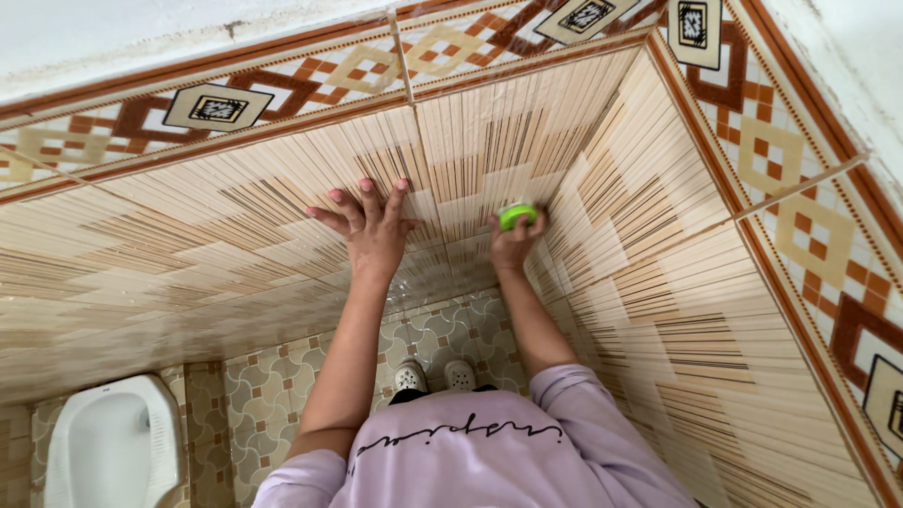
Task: The person scrubs the tiled wall of a bathroom using a green scrubbing brush. They move the brush in circular and back-and-forth motions across the upper sections of the wall, occasionally using their left hand to steady themselves against the surface.
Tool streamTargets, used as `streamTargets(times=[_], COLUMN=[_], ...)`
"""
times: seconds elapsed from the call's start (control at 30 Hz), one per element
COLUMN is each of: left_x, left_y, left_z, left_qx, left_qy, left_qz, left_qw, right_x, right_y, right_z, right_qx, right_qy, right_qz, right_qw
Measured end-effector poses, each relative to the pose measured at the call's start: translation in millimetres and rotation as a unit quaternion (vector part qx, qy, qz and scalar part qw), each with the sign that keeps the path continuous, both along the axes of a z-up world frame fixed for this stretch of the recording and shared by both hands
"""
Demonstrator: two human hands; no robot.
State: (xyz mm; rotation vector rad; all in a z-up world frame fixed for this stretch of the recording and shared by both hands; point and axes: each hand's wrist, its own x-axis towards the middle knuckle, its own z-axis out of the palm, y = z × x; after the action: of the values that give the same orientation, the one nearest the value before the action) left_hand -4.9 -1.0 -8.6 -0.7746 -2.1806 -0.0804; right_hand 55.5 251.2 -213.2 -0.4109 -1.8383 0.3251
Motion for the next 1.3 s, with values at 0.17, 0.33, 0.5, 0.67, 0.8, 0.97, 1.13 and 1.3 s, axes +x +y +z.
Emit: streamTargets(times=[0.17,0.33,0.5,0.67,0.8,0.97,1.13,1.3], left_x=[-0.1,6.5,22.0,28.0,33.3,26.8,24.1,22.9], left_y=[-2.0,-9.8,-33.5,-49.9,-68.8,-90.8,-107.9,-136.9], left_z=[1.6,10.9,26.3,47.1,71.6,81.1,87.9,102.8], left_qx=[-0.013,-0.042,-0.064,-0.073,-0.063,-0.037,-0.03,0.007], left_qy=[0.014,0.018,-0.105,-0.27,-0.284,-0.273,-0.263,-0.238], left_qz=[0.008,0.015,-0.038,-0.086,-0.122,-0.202,-0.247,-0.314], left_qw=[1.0,0.999,0.992,0.956,0.949,0.94,0.932,0.919], right_x=[-8.4,-25.2,-31.3,-33.1,-44.5,-40.8,-38.0,-37.6], right_y=[-1.5,-37.4,-59.8,-94.1,-126.4,-156.6,-181.3,-188.8], right_z=[-7.0,16.2,26.8,31.6,47.5,57.9,80.9,106.4], right_qx=[-0.186,-0.425,-0.475,-0.432,-0.466,-0.244,-0.178,-0.116], right_qy=[-0.011,0.155,0.091,0.08,0.161,0.079,0.068,0.04], right_qz=[-0.048,0.011,-0.068,-0.071,0.035,-0.013,0.018,0.029], right_qw=[0.981,0.892,0.873,0.896,0.869,0.966,0.981,0.992])
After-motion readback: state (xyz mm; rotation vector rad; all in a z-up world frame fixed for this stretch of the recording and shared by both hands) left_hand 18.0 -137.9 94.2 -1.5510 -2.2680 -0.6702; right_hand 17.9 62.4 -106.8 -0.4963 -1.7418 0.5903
